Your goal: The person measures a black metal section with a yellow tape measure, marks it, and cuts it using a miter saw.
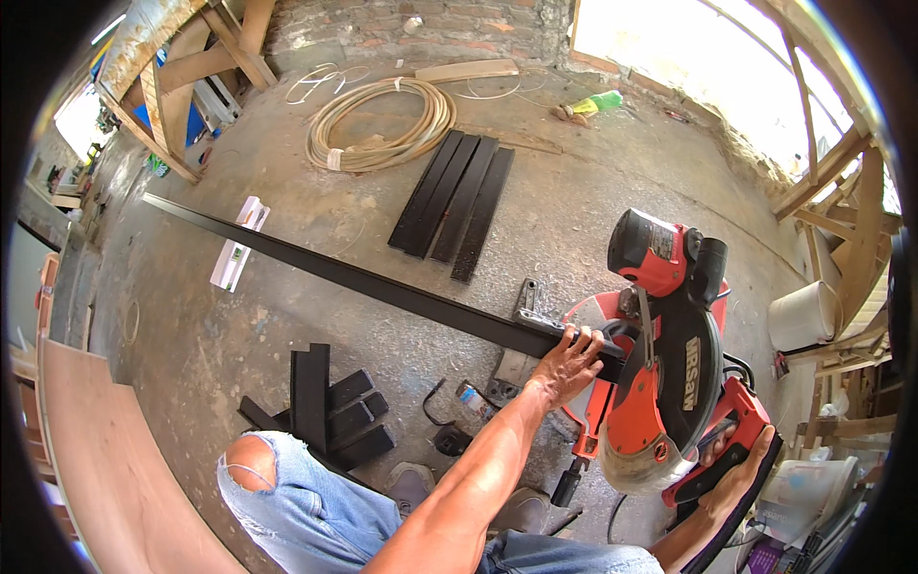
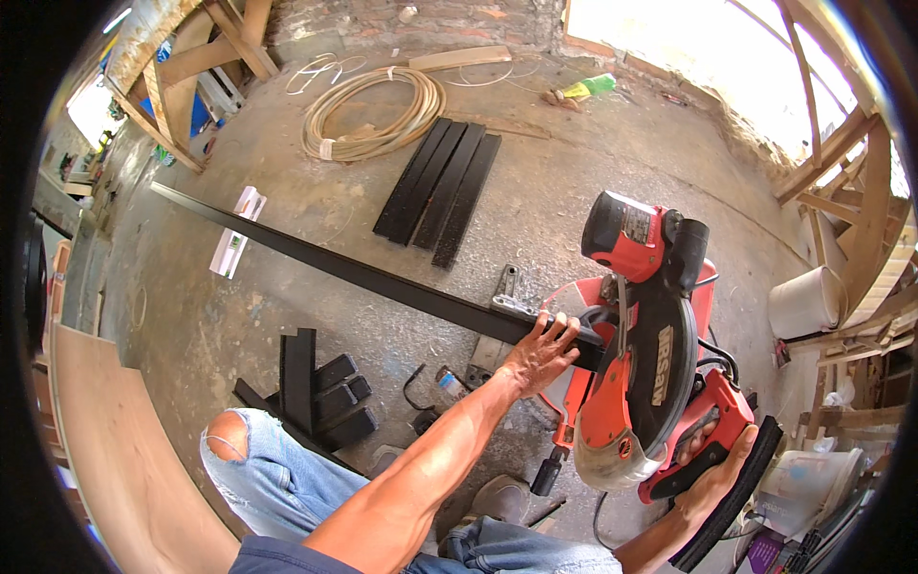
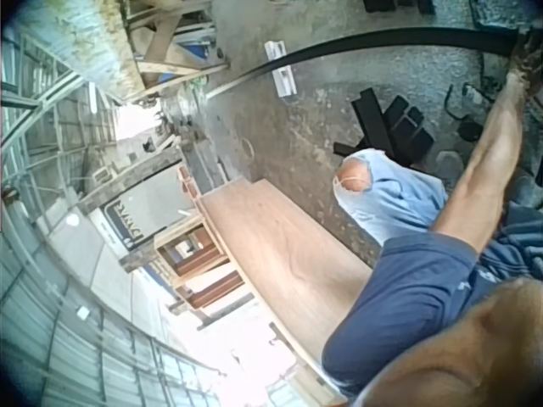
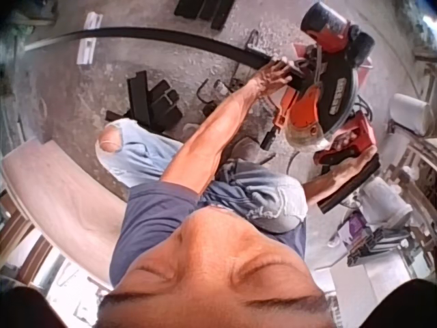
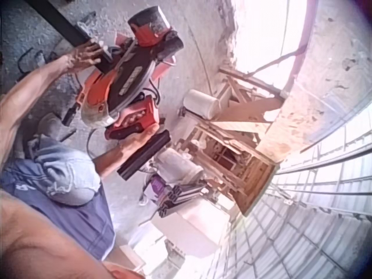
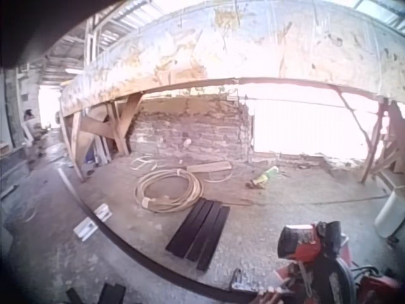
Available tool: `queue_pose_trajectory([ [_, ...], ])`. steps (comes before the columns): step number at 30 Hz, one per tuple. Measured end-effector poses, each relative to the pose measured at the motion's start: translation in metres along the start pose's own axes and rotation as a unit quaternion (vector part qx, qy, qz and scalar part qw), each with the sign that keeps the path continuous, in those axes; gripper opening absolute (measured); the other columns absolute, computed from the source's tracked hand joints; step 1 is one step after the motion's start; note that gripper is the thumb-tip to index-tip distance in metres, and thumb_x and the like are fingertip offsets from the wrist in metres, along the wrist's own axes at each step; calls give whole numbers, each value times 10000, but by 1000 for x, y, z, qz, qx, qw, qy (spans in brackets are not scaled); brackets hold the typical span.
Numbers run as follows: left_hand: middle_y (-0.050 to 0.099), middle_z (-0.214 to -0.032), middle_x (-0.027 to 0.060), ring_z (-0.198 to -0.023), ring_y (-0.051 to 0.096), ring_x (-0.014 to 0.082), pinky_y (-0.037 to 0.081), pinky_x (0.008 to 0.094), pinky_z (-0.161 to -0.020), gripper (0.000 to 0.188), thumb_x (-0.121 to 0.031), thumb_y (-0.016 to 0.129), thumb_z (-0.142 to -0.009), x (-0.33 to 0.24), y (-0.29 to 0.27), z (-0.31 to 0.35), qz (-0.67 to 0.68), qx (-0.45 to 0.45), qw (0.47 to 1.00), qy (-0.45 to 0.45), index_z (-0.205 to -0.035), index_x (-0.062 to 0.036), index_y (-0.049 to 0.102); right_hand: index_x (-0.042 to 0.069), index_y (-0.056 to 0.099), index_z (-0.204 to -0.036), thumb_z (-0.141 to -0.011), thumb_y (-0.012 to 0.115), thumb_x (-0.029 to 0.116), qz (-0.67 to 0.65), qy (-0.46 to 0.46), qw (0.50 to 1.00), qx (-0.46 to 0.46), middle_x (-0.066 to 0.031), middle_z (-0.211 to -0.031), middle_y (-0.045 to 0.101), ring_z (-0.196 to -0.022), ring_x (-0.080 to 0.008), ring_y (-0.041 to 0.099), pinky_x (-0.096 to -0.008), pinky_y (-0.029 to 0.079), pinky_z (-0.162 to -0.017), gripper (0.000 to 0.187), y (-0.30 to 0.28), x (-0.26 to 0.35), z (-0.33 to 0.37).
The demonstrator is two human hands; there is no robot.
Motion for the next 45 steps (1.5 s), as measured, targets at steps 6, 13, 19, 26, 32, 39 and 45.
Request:
queue_pose_trajectory([
  [6, 429, -1377, 150, -1341, 389, 331, 261, 541, -1138, 180, -220, 594, -915, -1, 0, -2, -5, -2, 1000, 3, -1047, -129, 676, 52, 581, -903, -941, 508, 736, 7, 2, 1000, -16, -36, -645, 516, -503, -133, 488, -262, 408, -458, 689, -5, -2, 1],
  [13, 414, -1386, 150, -1360, 360, 329, 242, 545, -1141, 186, -216, 586, -936, -1, -2, -2, -8, 27, 1000, -2, -1077, -133, 672, 74, 589, -879, -958, 506, 714, -1, 3, 1000, -10, -14, -647, 517, -510, -124, 485, -246, 404, -471, 651, 0, -5, 4],
  [19, 407, -1391, 145, -1364, 354, 328, 239, 540, -1139, 190, -213, 587, -939, 0, -3, -3, -9, 43, 999, -1, -1091, -135, 670, 57, 588, -915, -961, 492, 717, -10, 10, 1000, -2, -33, -653, 526, -516, -129, 497, -257, 416, -460, 668, -6, -10, 0],
  [26, 410, -1392, 152, -1357, 361, 335, 240, 549, -1149, 187, -211, 594, -923, -1, -5, -6, 8, 22, 1000, -2, -1074, -139, 680, 61, 591, -912, -978, 459, 711, -2, 5, 1000, -11, -31, -648, 524, -510, -130, 494, -259, 408, -460, 667, -9, -9, -1],
  [32, 412, -1390, 160, -1355, 368, 338, 242, 561, -1158, 201, -202, 601, -902, 1, -7, -2, 17, 25, 1000, -6, -1075, -140, 684, 57, 589, -912, -982, 448, 711, 0, 11, 1000, -6, -35, -653, 528, -517, -137, 504, -257, 408, -464, 672, -3, -9, 2],
  [39, 420, -1373, 162, -1351, 373, 337, 246, 564, -1163, 199, -185, 604, -890, 3, -3, 1, 24, 14, 1000, -8, -1066, -136, 685, 55, 566, -871, -988, 435, 707, 10, -23, 1000, 19, -40, -623, 516, -469, -136, 486, -259, 389, -435, 675, 2, -10, 1],
  [45, 424, -1369, 162, -1353, 371, 333, 241, 564, -1162, 195, -207, 598, -896, 1, -1, -4, 20, 11, 1000, -2, -1057, -141, 686, 63, 574, -894, -982, 459, 705, 3, -33, 998, 46, -32, -642, 516, -484, -134, 501, -261, 405, -441, 658, 0, -6, 0],
])
Point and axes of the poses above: each hand's wrist, its own z-axis away from the middle knuckle, its own y-axis out of the palm, x = y × z, the point moved 4 cm from there along -z, towards the middle knuckle
